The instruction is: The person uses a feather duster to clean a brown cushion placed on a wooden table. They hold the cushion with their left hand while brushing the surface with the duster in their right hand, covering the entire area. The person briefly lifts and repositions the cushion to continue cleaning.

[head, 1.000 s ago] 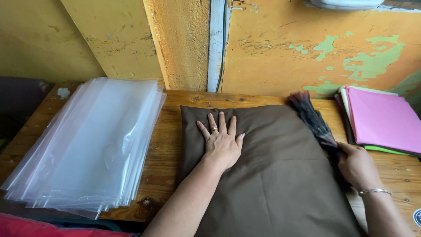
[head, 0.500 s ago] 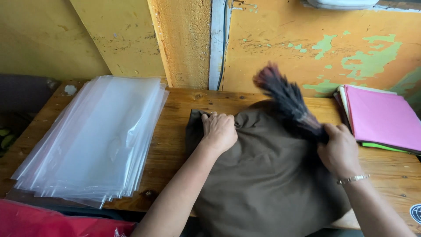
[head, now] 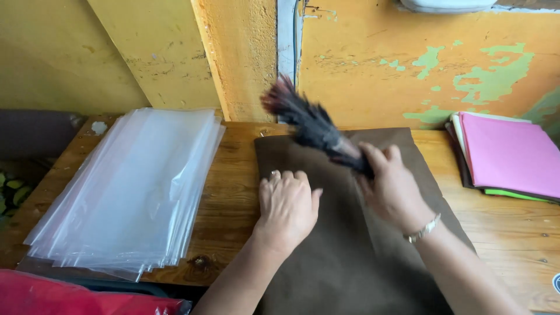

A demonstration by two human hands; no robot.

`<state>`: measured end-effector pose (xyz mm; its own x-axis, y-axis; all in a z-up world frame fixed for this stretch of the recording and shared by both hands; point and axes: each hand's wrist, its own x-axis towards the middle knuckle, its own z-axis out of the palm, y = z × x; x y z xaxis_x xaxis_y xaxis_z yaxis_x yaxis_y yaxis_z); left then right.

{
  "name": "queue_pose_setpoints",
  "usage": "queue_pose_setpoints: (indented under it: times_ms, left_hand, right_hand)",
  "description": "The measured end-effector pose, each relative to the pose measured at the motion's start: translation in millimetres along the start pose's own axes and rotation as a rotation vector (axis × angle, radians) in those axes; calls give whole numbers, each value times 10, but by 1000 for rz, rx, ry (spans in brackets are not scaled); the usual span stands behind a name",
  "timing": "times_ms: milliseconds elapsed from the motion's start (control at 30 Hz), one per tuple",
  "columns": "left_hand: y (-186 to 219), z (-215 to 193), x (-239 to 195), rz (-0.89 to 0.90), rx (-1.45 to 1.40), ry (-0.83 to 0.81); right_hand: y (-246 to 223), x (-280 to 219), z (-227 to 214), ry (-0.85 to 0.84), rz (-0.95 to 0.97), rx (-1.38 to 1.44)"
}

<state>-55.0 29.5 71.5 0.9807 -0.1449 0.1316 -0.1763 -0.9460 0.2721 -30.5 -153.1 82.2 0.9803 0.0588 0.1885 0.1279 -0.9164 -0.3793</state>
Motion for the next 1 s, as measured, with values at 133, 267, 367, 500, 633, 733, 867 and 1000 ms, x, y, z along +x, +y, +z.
queue_pose_setpoints:
  times_ms: [133,267,367,500,633,733,867,1000]
  left_hand:
    - [0,402,286,99,-30,675]
    - [-8,986,384,92,-82,382]
    - [-51,1188,399,93,75,354]
    - [10,993,375,88,83,184]
    - [21,858,397,44,36,49]
    - [18,854,374,39,40,-20]
    - [18,696,405,-6,32,-155]
    - [-50,731,357,-94,-74,-122]
  right_hand:
    - [123,-551,340,-78,-57,119]
    - [555,-717,446,-216,97,-203]
    - [1057,-613,287,-186,305,-286]
    - [1357,-368,-145,-221,738,-234]
    - [1149,-362,-224,-140,716,-192]
    - [801,-535,6,70,437,-165]
    - [383,-686,335,-178,52,-243]
    - [745,-349,305,-293,312,-380]
